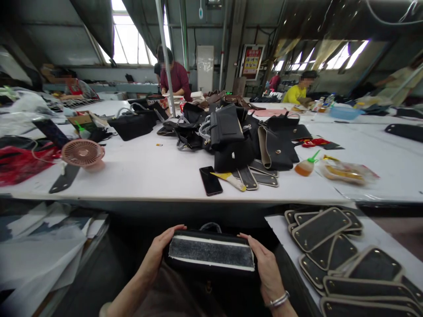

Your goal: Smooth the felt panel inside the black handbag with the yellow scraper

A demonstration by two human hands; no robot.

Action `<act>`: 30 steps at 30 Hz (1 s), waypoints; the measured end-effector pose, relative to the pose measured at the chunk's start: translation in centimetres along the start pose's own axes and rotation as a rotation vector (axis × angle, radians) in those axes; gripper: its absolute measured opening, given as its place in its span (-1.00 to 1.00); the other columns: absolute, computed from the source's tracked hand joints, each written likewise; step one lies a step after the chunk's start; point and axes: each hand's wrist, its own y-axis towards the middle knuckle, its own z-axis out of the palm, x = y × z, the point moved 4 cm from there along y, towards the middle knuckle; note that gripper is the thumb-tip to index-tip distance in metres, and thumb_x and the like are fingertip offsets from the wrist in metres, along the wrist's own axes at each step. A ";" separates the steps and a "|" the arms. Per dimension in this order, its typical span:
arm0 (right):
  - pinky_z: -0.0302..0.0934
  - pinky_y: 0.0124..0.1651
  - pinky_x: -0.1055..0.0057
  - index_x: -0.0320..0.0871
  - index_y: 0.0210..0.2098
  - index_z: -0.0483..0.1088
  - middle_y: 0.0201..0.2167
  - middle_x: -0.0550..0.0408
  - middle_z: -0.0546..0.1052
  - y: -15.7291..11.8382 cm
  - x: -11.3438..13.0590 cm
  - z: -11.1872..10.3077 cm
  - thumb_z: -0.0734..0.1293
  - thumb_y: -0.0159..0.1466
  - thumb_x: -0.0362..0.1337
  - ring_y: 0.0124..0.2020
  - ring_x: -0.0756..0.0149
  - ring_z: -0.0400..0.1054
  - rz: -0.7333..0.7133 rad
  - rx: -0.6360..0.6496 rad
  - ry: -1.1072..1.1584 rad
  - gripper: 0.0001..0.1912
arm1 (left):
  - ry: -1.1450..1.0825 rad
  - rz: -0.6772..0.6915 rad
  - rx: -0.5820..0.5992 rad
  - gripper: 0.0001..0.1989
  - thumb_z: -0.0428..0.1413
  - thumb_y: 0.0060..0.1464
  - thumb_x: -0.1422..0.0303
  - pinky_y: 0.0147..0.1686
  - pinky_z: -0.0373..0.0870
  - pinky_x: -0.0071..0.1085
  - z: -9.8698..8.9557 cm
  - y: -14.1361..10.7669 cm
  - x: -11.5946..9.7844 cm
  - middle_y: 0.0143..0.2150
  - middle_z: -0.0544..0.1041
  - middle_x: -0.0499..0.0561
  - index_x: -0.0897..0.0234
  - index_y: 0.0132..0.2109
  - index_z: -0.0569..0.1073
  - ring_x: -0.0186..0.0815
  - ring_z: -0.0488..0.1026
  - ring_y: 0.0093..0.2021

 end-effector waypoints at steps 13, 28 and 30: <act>0.29 -0.12 0.29 -0.22 -0.26 0.60 -0.24 -0.08 0.63 0.3 1.2 0.6 0.37 0.10 0.12 -0.20 0.09 0.47 -0.079 0.137 -0.040 -0.48 | 0.244 -0.147 0.087 -0.45 0.21 -0.04 -0.06 -0.36 0.38 -0.50 -0.4 1.4 -0.5 -0.20 0.64 0.03 0.25 -0.03 0.57 -0.19 0.52 -0.27; 0.23 0.04 0.20 -0.15 -0.12 0.57 -0.12 -0.06 0.60 2.6 2.1 0.1 0.38 0.13 0.08 -0.10 0.06 0.45 -0.056 0.397 -0.307 -0.51 | 0.233 -0.081 0.196 -0.51 0.14 0.07 -0.01 0.03 0.34 -0.29 -0.1 1.8 -1.4 0.01 0.56 0.08 0.24 0.00 0.56 -0.01 0.43 0.04; 0.21 0.10 0.15 -0.14 -0.10 0.56 -0.06 -0.08 0.58 2.8 1.5 -0.1 0.38 0.12 0.11 -0.03 0.00 0.42 -0.072 0.365 -0.309 -0.47 | 0.181 -0.066 0.200 -0.50 0.13 0.09 0.02 -0.01 0.36 -0.26 0.1 1.6 -1.3 -0.02 0.57 0.13 0.29 0.01 0.55 0.00 0.45 -0.02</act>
